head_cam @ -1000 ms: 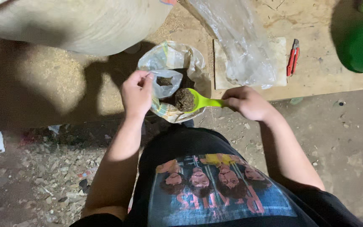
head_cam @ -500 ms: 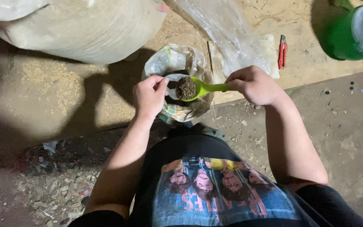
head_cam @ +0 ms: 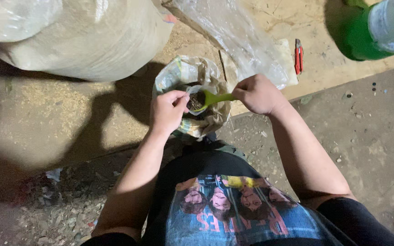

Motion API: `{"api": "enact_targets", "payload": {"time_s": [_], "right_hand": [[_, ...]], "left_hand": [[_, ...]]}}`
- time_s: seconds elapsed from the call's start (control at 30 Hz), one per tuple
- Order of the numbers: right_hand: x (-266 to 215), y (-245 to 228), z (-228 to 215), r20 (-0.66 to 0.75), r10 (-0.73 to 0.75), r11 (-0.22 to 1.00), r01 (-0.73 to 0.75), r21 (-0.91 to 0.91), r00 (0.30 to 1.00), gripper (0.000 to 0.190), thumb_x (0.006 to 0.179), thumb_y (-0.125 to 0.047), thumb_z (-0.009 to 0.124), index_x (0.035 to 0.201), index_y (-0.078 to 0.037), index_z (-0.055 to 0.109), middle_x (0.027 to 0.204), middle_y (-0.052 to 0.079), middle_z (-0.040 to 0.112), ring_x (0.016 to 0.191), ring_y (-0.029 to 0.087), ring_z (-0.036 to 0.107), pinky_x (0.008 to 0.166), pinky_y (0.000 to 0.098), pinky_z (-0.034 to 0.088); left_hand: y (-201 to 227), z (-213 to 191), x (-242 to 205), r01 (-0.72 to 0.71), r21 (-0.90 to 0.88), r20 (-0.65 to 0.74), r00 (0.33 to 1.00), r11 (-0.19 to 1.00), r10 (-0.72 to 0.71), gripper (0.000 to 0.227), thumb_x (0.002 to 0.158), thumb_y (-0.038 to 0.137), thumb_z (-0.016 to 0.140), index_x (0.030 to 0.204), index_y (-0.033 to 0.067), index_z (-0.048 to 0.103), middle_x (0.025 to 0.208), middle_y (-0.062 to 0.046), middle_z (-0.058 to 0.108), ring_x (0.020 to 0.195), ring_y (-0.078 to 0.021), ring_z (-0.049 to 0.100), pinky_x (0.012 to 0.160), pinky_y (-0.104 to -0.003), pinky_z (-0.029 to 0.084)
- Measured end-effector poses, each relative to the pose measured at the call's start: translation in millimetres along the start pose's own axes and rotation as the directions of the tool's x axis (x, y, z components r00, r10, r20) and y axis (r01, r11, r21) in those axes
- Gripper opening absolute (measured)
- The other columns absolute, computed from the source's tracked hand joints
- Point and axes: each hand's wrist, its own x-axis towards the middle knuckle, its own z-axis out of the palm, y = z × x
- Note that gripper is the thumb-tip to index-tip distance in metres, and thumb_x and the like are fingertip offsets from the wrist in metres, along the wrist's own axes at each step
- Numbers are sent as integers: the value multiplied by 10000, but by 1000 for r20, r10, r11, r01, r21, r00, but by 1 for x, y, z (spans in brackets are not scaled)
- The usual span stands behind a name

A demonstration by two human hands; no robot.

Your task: The person scoops a dark granular material from a large sack into a small plastic bag using a green scoop. The person repeatedly fills the scoop and pours the contents into the bag, which is held open with the other hand. The process continues for the duration of the clip.

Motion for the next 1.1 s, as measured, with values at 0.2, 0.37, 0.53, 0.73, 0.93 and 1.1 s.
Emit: {"api": "enact_targets", "payload": {"time_s": [0.2,0.37,0.53,0.73,0.93,1.1], "right_hand": [[-20,-30,13,-115,-25,947,-13,-322,993,270,852,-376,723,932,-124,780,763,167,725,713,383,703,659,491,554],[-40,-41,29,-252,-165,917,54,-394,954,209,935,-308,674,932,-104,720,867,163,729,748,393,705,673,510,558],[-56,-42,22,-293,-250,921,134,-365,923,188,940,-251,683,961,-65,673,910,169,719,770,406,695,648,509,542],[-82,-42,-9,-171,-40,996,26,-82,984,214,952,-246,660,1082,-77,652,800,161,716,737,340,725,667,462,556],[-56,-29,15,24,242,892,-213,-398,970,326,995,-411,571,1133,-140,689,898,160,742,847,360,717,771,492,564],[8,-20,85,273,325,850,-154,-504,905,320,1041,-265,478,1251,-57,601,1099,185,740,957,306,756,799,434,620]], "left_hand": [[-2,-1,3,-6,29,-44,999,1000,7,178,933,145,715,1074,53,771,747,-60,777,634,-96,744,571,-243,535],[0,-4,10,20,9,-76,997,1000,-19,185,944,134,699,1104,53,744,761,-46,778,629,-97,741,543,-257,516],[-3,-12,16,-20,-4,-105,994,1000,19,115,978,121,686,1035,37,741,760,-47,770,649,-93,735,571,-249,515],[-16,-29,22,64,-65,-222,972,996,-77,91,1008,88,617,1006,47,699,800,-20,738,675,-95,709,584,-254,550],[-38,-30,13,-104,-80,-295,952,991,76,76,1034,68,618,1015,21,674,819,-52,742,741,-115,716,680,-260,547],[-39,-14,0,-13,-70,-242,970,997,-4,80,1020,92,617,1012,40,678,847,-46,780,797,-105,751,737,-252,556]]}}
